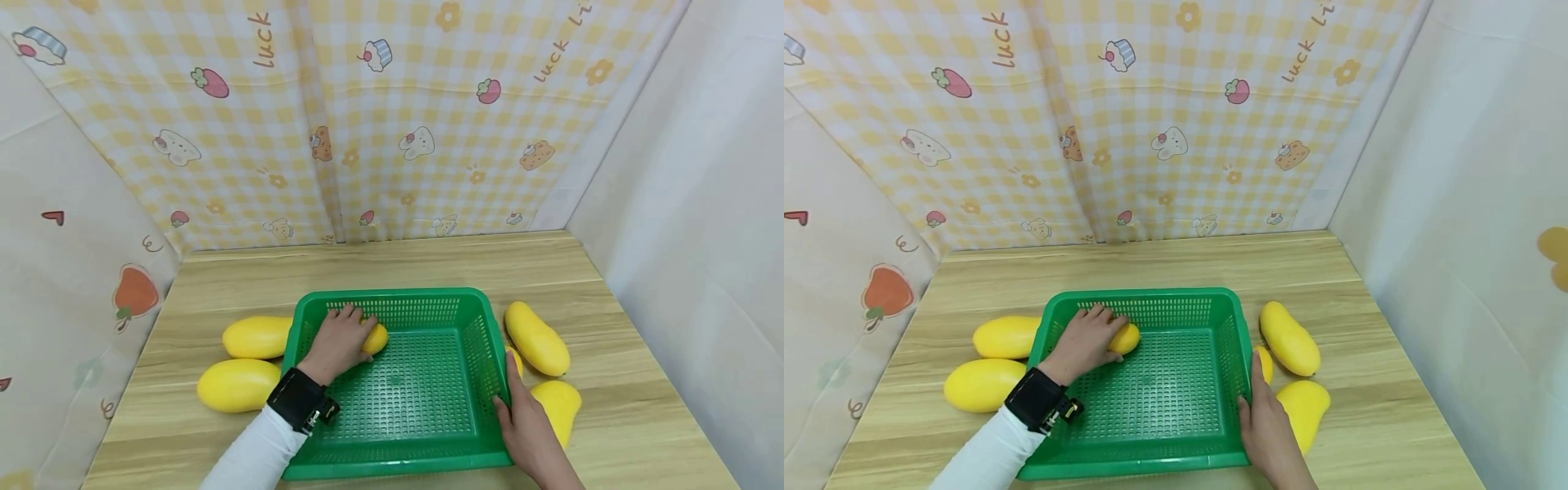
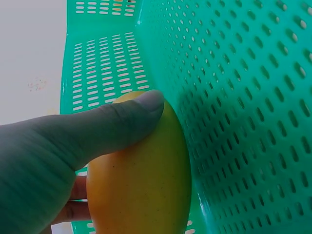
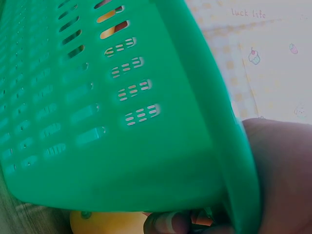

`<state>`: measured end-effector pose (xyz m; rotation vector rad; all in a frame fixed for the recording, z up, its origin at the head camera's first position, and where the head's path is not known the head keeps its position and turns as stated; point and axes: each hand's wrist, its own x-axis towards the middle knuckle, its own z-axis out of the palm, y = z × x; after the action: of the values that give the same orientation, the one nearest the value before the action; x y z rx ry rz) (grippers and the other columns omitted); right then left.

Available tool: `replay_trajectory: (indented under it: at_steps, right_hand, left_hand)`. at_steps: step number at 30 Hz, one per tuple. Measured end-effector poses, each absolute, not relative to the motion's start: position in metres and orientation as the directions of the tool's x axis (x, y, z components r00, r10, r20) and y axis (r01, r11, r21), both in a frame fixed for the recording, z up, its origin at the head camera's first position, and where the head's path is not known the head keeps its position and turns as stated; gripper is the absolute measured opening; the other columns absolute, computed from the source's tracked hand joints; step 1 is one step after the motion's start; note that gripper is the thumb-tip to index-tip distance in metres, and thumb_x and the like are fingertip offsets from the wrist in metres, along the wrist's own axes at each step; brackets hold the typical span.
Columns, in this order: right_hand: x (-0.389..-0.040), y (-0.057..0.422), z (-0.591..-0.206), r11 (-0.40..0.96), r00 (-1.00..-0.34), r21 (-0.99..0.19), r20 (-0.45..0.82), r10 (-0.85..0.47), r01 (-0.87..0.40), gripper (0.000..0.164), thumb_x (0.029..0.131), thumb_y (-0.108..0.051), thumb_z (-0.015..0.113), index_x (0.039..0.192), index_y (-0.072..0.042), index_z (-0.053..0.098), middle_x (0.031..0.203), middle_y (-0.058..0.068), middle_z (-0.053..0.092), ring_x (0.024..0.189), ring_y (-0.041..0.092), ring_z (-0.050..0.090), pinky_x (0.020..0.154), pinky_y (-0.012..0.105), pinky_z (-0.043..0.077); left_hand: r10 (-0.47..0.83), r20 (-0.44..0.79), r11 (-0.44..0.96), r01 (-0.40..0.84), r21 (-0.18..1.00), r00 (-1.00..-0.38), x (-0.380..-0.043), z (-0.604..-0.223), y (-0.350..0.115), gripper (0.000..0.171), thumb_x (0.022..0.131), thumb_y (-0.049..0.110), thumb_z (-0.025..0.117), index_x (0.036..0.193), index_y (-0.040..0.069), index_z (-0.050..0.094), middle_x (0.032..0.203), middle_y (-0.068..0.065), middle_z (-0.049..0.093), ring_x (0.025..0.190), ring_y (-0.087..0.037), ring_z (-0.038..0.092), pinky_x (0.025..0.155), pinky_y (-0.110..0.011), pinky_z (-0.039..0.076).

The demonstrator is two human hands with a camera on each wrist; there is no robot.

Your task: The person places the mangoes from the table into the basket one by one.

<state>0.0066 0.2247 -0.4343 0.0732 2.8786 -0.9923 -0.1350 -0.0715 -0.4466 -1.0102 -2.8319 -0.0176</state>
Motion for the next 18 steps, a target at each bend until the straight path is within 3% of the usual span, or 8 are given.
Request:
replay_trajectory:
  at_steps: [10, 18]
  right_hand:
    - [0.0061, 0.2247, -0.4359, 0.785, -0.994, -0.615, -0.106, 0.010, 0.073, 0.078, 0.097, -0.002, 0.051, 0.152, -0.004, -0.003, 0.142, 0.032, 0.036, 0.123, 0.042, 0.046, 0.097, 0.054, 0.041]
    - [0.0063, 0.2249, -0.4356, 0.783, -0.994, -0.616, -0.110, 0.018, 0.082, 0.077, 0.097, -0.003, 0.051, 0.153, -0.005, -0.003, 0.142, 0.032, 0.035, 0.124, 0.042, 0.045, 0.097, 0.055, 0.040]
  left_hand:
    - [0.624, 0.128, 0.779, 0.627, -0.025, -0.771, -0.1330, -0.4490, -0.0723, 0.064, 0.062, 0.042, 0.088, 0.113, 0.012, 0.065, 0.104, -0.016, 0.062, 0.101, -0.035, 0.055, 0.086, -0.056, 0.047]
    - [0.626, 0.126, 0.778, 0.627, -0.039, -0.770, -0.1336, -0.4495, -0.0692, 0.055, 0.068, 0.030, 0.087, 0.113, 0.009, 0.064, 0.106, -0.015, 0.059, 0.098, -0.031, 0.056, 0.073, -0.043, 0.052]
